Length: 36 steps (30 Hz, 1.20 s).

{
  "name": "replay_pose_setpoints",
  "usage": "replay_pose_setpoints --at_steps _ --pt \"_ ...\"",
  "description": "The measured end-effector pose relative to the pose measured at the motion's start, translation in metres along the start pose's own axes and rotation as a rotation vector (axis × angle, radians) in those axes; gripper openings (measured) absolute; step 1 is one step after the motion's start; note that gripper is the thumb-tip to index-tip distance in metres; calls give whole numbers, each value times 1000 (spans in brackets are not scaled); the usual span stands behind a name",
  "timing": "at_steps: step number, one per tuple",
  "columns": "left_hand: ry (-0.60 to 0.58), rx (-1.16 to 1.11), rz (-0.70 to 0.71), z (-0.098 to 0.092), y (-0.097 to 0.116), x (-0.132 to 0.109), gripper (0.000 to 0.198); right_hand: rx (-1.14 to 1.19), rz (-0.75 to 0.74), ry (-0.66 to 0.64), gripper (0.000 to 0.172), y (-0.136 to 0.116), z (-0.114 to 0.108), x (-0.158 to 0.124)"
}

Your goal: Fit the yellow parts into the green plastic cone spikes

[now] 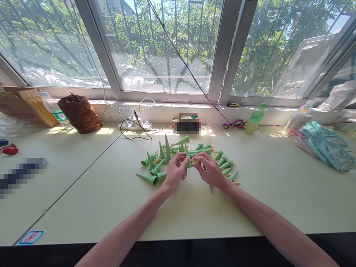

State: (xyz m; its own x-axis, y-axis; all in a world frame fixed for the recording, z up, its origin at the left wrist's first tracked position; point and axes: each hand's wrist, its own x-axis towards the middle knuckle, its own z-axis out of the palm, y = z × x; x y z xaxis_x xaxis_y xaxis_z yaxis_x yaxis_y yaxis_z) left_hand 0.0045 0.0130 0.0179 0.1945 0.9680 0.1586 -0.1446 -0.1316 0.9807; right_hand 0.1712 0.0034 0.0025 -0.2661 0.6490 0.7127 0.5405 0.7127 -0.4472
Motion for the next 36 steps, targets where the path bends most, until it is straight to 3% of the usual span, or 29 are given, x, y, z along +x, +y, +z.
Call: replay_pose_setpoints --at_steps 16,25,36 --pt "-99 116 94 2 -4 -4 30 -79 0 68 26 4 0 3" --pt "-148 208 125 0 -8 -5 31 -78 83 66 33 8 1 1" --pt "-198 284 268 -2 -7 -7 23 -96 131 92 35 9 0 2"
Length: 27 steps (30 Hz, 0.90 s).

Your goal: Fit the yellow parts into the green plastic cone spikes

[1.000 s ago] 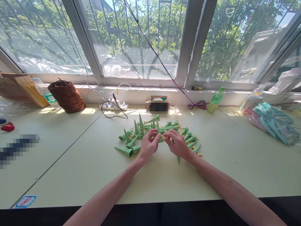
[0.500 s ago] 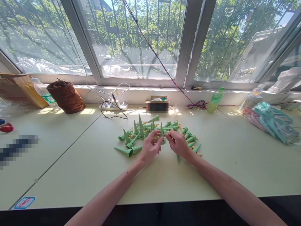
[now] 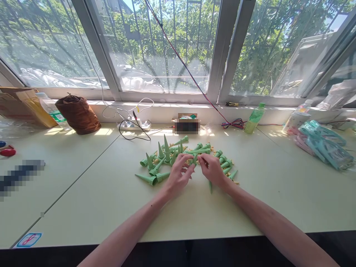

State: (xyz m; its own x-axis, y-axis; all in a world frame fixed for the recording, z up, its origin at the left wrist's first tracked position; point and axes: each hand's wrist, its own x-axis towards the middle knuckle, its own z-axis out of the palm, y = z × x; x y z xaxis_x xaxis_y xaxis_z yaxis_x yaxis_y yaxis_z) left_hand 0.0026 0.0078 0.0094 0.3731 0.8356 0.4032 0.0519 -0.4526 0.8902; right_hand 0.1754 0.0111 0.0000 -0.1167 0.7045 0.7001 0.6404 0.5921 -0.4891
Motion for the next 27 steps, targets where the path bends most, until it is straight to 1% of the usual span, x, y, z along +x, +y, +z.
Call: replay_pose_setpoints --at_steps 4,7,10,13,15,17,20,23,27 --pt "-14 31 20 -1 1 0 26 -7 5 9 36 0 0 0" --pt "-7 14 -4 2 1 1 29 -25 13 36 35 0 0 0" --pt "56 -2 -62 4 2 2 32 -37 15 89 33 -1 -1 0" --pt "138 32 -124 5 4 3 32 -41 -1 139 30 -4 -3 1" --pt "157 69 -132 4 5 3 32 -41 -33 163 28 -6 -5 1" --pt "134 87 -136 4 6 3 37 -35 -79 162 27 -7 -6 1" --pt "70 40 -189 4 6 3 44 -37 -124 124 26 -7 -5 1" --pt "41 -39 -257 5 7 4 47 -43 -127 100 25 -5 -4 0" --pt "17 -87 -319 4 7 5 50 -36 -133 103 25 -4 -5 -1"
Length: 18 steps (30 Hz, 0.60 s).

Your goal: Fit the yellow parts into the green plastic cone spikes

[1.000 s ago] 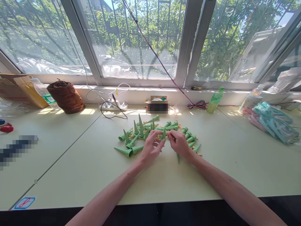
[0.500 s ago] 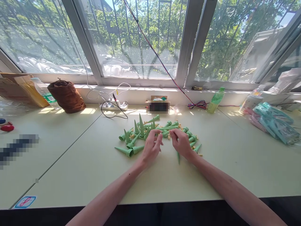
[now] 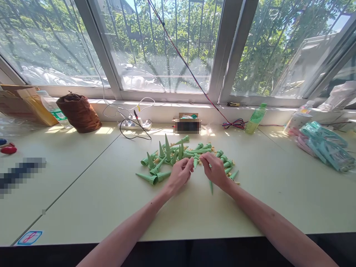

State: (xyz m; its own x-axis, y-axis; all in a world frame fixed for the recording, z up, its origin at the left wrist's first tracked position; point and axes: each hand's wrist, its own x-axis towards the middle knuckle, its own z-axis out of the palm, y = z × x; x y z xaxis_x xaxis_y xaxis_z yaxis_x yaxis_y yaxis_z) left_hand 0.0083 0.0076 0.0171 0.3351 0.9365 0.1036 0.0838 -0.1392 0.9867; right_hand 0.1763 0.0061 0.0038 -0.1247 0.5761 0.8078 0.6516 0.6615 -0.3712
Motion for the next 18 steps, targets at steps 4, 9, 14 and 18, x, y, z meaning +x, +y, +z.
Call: replay_pose_setpoints --at_steps 4,9,14,18 --pt "-70 -47 -56 -2 1 -1 54 14 -8 6 25 -2 -1 0" --pt "-142 -131 -116 -3 4 -2 57 56 -20 27 20 -2 -1 1" --pt "-189 -256 -172 -4 0 1 52 59 -27 26 18 -2 -1 1" --pt "-219 -282 -176 -6 -2 1 48 62 -22 19 17 -2 -1 0"
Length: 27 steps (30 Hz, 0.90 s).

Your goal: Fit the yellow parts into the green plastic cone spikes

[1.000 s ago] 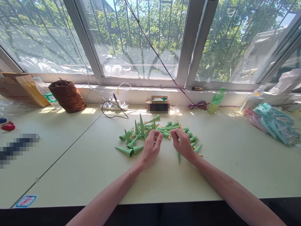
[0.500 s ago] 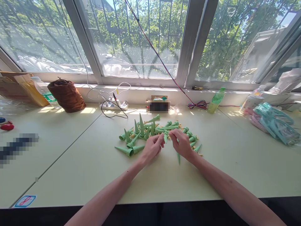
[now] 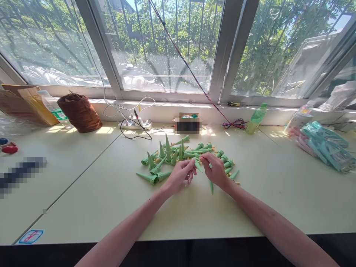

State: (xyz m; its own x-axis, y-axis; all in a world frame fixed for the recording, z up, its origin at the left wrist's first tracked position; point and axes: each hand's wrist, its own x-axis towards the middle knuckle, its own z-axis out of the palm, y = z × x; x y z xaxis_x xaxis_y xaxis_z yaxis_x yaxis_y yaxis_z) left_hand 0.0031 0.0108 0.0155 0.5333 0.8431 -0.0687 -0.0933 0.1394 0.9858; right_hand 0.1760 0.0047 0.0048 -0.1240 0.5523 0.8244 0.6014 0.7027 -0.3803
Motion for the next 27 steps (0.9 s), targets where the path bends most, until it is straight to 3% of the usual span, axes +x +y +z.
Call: replay_pose_setpoints --at_steps 7,11,27 --pt "62 114 52 2 2 -3 43 25 46 -25 14 0 1 0" --pt "143 153 130 3 1 -2 39 20 65 -40 14 2 2 -1" --pt "232 407 432 -1 -6 0 24 23 84 -79 14 4 4 -2"
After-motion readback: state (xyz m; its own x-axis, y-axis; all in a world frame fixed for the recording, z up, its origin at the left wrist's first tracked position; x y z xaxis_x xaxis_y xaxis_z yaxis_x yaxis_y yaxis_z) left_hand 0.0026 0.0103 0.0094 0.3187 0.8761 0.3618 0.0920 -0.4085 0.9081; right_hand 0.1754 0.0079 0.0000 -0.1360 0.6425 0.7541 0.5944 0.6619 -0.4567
